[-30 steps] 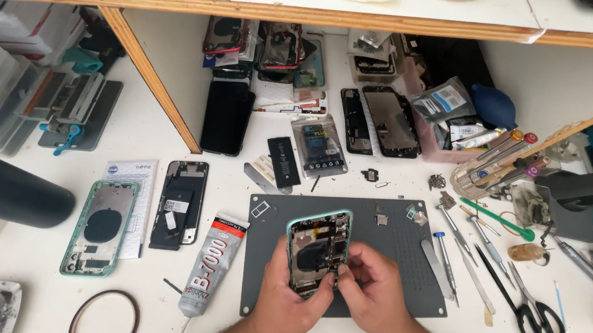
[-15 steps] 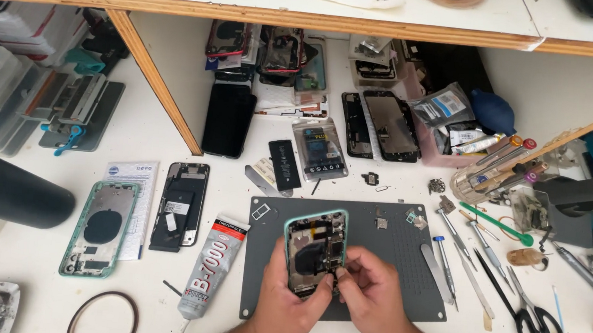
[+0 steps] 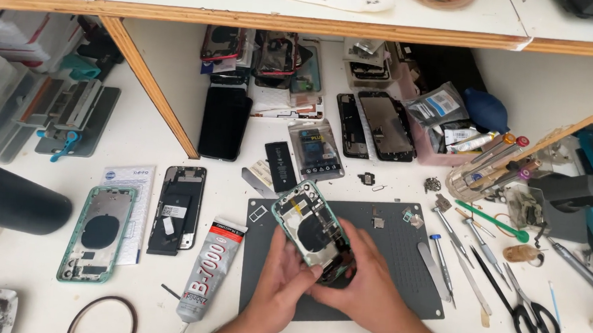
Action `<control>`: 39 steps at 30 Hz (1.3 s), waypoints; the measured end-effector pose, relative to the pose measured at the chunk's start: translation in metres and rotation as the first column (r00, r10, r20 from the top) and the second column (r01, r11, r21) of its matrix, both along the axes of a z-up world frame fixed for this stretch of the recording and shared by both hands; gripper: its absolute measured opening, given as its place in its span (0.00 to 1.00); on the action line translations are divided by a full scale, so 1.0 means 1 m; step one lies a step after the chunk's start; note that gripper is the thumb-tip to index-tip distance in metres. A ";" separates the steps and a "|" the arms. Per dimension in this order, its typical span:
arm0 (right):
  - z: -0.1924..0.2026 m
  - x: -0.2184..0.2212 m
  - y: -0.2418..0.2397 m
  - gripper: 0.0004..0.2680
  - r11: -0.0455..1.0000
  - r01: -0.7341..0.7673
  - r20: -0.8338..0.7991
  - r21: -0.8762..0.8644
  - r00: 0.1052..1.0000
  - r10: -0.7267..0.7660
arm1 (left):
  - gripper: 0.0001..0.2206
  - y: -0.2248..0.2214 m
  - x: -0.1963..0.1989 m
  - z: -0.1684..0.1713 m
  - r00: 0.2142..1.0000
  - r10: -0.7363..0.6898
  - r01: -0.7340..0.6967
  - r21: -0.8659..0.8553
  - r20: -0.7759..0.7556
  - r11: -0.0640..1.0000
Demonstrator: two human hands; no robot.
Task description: The person is assembling the internal components of a smartphone, placing the motherboard into the frame and using a screwdriver to secure parts.
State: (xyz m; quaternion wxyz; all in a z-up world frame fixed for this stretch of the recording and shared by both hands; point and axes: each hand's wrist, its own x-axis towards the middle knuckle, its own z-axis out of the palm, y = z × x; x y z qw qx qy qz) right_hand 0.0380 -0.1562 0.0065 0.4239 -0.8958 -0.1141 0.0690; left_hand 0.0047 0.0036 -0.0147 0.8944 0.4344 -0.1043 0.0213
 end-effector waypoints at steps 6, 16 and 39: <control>0.004 0.024 -0.033 0.35 0.978 -0.151 0.088 -0.143 0.982 0.164 | 0.38 0.024 0.021 -0.008 0.964 0.218 -0.176 0.250 -0.153 0.952; 0.018 0.055 -0.044 0.34 0.737 -0.532 -0.072 -0.417 0.828 0.557 | 0.58 0.041 0.020 0.003 0.965 0.184 0.146 0.963 -0.189 0.226; -0.024 -0.002 -0.198 0.05 0.590 0.291 0.052 -0.753 0.920 -0.388 | 0.43 0.048 0.018 -0.018 0.918 -0.081 -0.396 0.913 0.389 -0.102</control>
